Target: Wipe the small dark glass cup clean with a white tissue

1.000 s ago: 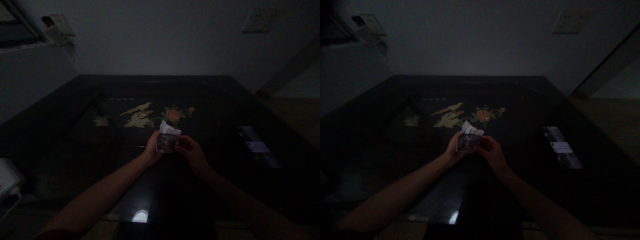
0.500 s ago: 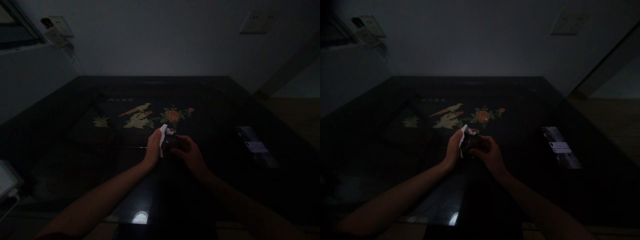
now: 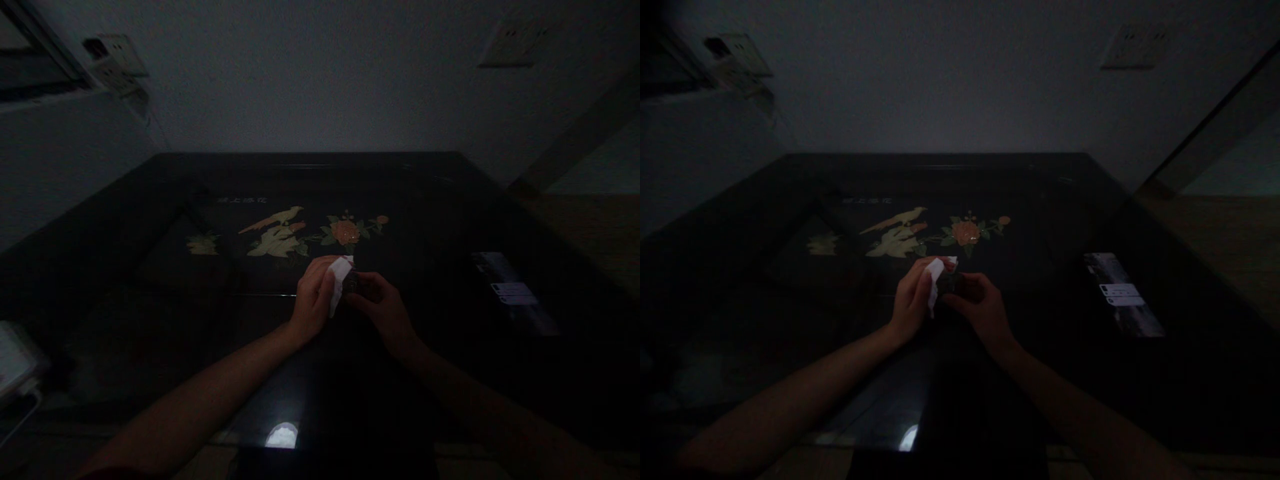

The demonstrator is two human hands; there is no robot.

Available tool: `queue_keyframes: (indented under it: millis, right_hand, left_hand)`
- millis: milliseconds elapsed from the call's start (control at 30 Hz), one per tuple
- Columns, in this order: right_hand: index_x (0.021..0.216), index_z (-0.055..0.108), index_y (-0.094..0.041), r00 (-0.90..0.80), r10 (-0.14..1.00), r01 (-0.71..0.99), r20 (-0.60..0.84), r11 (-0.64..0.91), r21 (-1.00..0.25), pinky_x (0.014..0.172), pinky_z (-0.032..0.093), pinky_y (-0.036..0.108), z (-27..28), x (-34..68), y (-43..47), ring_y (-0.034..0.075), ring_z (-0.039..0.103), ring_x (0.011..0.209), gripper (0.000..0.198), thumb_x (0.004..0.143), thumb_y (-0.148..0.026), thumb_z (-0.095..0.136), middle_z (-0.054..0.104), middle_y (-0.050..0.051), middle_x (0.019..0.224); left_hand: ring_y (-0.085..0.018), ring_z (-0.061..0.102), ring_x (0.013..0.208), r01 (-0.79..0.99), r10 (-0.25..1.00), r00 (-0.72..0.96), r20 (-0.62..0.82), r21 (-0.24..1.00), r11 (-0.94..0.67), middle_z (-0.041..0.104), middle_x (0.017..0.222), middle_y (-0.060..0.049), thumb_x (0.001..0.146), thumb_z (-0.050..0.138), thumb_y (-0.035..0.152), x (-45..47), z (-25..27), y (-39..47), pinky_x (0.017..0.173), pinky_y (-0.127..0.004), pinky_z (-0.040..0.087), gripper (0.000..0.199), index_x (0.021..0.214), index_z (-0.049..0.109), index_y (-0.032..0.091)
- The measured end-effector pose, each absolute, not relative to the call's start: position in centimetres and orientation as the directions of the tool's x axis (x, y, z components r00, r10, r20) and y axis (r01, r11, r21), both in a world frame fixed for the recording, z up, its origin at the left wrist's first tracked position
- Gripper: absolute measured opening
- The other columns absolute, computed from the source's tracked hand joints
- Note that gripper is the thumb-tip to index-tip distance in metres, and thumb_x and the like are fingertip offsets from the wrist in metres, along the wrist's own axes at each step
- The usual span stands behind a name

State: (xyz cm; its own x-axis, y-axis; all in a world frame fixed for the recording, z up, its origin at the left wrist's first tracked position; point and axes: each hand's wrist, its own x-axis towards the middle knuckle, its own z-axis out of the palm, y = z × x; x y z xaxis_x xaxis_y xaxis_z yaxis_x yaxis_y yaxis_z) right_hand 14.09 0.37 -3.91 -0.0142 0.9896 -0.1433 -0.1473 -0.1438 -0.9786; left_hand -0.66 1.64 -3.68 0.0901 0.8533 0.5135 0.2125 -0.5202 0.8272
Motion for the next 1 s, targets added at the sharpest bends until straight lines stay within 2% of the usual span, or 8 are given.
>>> queue_keyframes:
  millis: [100, 233, 400, 533, 633, 733, 900, 1000]
  right_hand:
    - [0.089, 0.066, -0.022, -0.026, 0.987, -0.168, -0.157, -0.159, -0.973, 0.08, 0.054, 0.036, -3.9, 14.1, 0.4, 0.021, 0.069, 0.087, 0.041, 0.053, -0.03, 0.085, 0.074, 0.002, 0.09]
    - [0.089, 0.067, -0.023, -0.015, 0.985, -0.185, -0.172, -0.172, -0.968, 0.081, 0.054, 0.036, -3.9, 14.1, 0.4, 0.021, 0.069, 0.088, 0.043, 0.051, -0.03, 0.086, 0.075, 0.001, 0.09]
    - [0.09, 0.067, -0.022, -0.024, 0.987, -0.185, -0.161, -0.162, -0.969, 0.082, 0.053, 0.037, -4.1, 14.2, 0.4, 0.022, 0.069, 0.089, 0.043, 0.053, -0.033, 0.085, 0.075, 0.002, 0.091]
    - [0.093, 0.066, -0.023, -0.042, 0.99, -0.198, -0.135, -0.141, -0.97, 0.084, 0.053, 0.038, -4.3, 14.2, 0.3, 0.023, 0.068, 0.091, 0.044, 0.056, -0.036, 0.085, 0.074, 0.003, 0.093]
    - [0.095, 0.065, -0.023, -0.062, 0.991, -0.188, -0.115, -0.125, -0.974, 0.087, 0.053, 0.039, -4.4, 14.2, 0.2, 0.023, 0.068, 0.094, 0.044, 0.059, -0.038, 0.084, 0.074, 0.003, 0.095]
    - [0.096, 0.062, -0.024, -0.086, 0.992, -0.157, -0.089, -0.101, -0.982, 0.086, 0.054, 0.039, -4.3, 14.2, 0.2, 0.023, 0.069, 0.095, 0.043, 0.06, -0.036, 0.083, 0.073, 0.003, 0.097]
    - [0.095, 0.059, -0.025, -0.072, 0.993, -0.132, -0.093, -0.102, -0.986, 0.081, 0.057, 0.038, -4.1, 14.2, 0.2, 0.024, 0.07, 0.093, 0.046, 0.058, -0.036, 0.084, 0.073, 0.004, 0.095]
    - [0.095, 0.057, -0.024, -0.056, 0.99, -0.12, -0.126, -0.132, -0.984, 0.082, 0.057, 0.039, -4.0, 14.1, 0.1, 0.024, 0.07, 0.094, 0.048, 0.057, -0.036, 0.084, 0.072, 0.005, 0.099]
  left_hand:
    - [-0.023, 0.063, 0.097, 0.032, 0.952, 0.006, 0.306, 0.951, -0.306, 0.069, 0.108, -0.011, 0.095, 0.036, 0.05, -0.4, -3.6, 1.6, 0.087, -0.033, 0.046, 0.047, 0.103, 0.068, 0.015]
    - [-0.022, 0.066, 0.086, -0.18, 0.995, -0.021, 0.093, 0.979, -0.095, 0.073, 0.097, -0.008, 0.088, 0.046, 0.054, -0.2, -3.6, 2.2, 0.077, -0.03, 0.049, 0.047, 0.097, 0.07, 0.014]
    - [-0.022, 0.068, 0.09, -0.416, 0.992, 0.038, -0.12, 0.901, 0.125, 0.074, 0.095, -0.006, 0.083, 0.051, 0.04, 0.2, -3.9, 3.1, 0.08, -0.029, 0.051, 0.033, 0.094, 0.07, 0.016]
    - [-0.023, 0.069, 0.087, -0.563, 0.969, 0.1, -0.227, 0.79, 0.243, 0.075, 0.087, -0.006, 0.076, 0.059, 0.038, 0.5, -4.0, 3.4, 0.078, -0.031, 0.053, 0.029, 0.089, 0.069, 0.015]
    - [-0.023, 0.07, 0.085, -0.581, 0.96, 0.116, -0.254, 0.767, 0.273, 0.075, 0.085, -0.006, 0.076, 0.058, 0.039, 0.6, -3.9, 3.4, 0.076, -0.031, 0.054, 0.028, 0.086, 0.069, 0.014]
    - [-0.022, 0.07, 0.086, -0.554, 0.967, 0.066, -0.248, 0.797, 0.242, 0.075, 0.088, -0.007, 0.078, 0.056, 0.037, 0.6, -3.9, 3.4, 0.077, -0.032, 0.055, 0.027, 0.087, 0.068, 0.015]
    - [-0.022, 0.068, 0.093, -0.394, 0.996, -0.024, -0.09, 0.916, 0.074, 0.074, 0.098, -0.007, 0.085, 0.052, 0.045, 0.3, -4.2, 3.1, 0.084, -0.032, 0.051, 0.035, 0.095, 0.068, 0.015]
    - [-0.022, 0.067, 0.09, -0.247, 0.999, -0.023, 0.029, 0.968, -0.034, 0.072, 0.099, -0.008, 0.089, 0.045, 0.053, 0.0, -4.1, 2.6, 0.082, -0.031, 0.051, 0.045, 0.099, 0.068, 0.015]
